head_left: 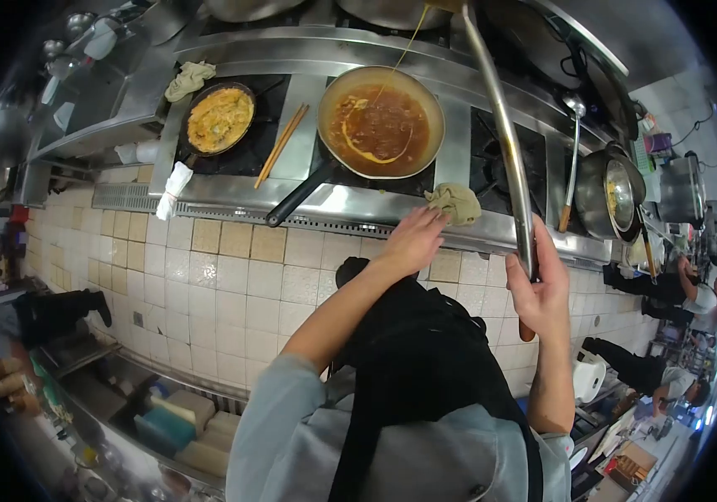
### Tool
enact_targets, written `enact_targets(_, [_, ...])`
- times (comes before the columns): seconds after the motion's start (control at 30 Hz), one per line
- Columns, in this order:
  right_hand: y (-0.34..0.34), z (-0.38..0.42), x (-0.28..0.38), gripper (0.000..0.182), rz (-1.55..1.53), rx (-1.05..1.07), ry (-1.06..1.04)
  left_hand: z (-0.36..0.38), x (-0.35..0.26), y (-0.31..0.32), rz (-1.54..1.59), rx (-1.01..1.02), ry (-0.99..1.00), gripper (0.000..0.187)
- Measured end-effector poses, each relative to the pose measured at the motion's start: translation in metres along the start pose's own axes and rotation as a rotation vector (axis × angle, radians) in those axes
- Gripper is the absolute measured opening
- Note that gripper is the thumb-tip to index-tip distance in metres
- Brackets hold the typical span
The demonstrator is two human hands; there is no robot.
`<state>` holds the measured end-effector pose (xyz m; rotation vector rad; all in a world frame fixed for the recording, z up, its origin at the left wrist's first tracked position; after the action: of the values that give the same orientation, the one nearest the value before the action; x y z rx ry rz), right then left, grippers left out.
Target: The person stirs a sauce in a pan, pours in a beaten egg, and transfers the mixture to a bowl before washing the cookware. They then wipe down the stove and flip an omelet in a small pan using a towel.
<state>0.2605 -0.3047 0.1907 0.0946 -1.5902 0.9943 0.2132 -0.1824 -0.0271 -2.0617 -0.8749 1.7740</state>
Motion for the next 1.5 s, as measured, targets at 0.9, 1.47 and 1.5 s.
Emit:
enact_targets(0.9, [0.020,-0.028,-0.079,0.057,-0.120,0.174,0.223,0.143,0.174,-0.141,-0.775,-0.271,-0.396,0.036])
enact_targets(1.47, [0.036,-0.034,-0.108,0.062,-0.488,0.383,0.426,-0.005,0.063,0.071,-0.353,-0.159,-0.044,0.049])
enact_targets(1.5, [0.037,-0.035,-0.106,0.063,-0.581,0.408,0.466,-0.014,0.059,0.086,-0.343,-0.150,-0.029,0.043])
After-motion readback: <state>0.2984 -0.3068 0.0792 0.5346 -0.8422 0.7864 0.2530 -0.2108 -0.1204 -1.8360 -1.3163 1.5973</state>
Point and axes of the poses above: each hand's wrist, its own z-axis away from the middle knuckle, its own y-axis out of the palm, x = y × z, the point moved 8 cm from there along -z, towards the middle knuckle, and after that the axes turned 6 degrees about y, right-handed, at the moved point
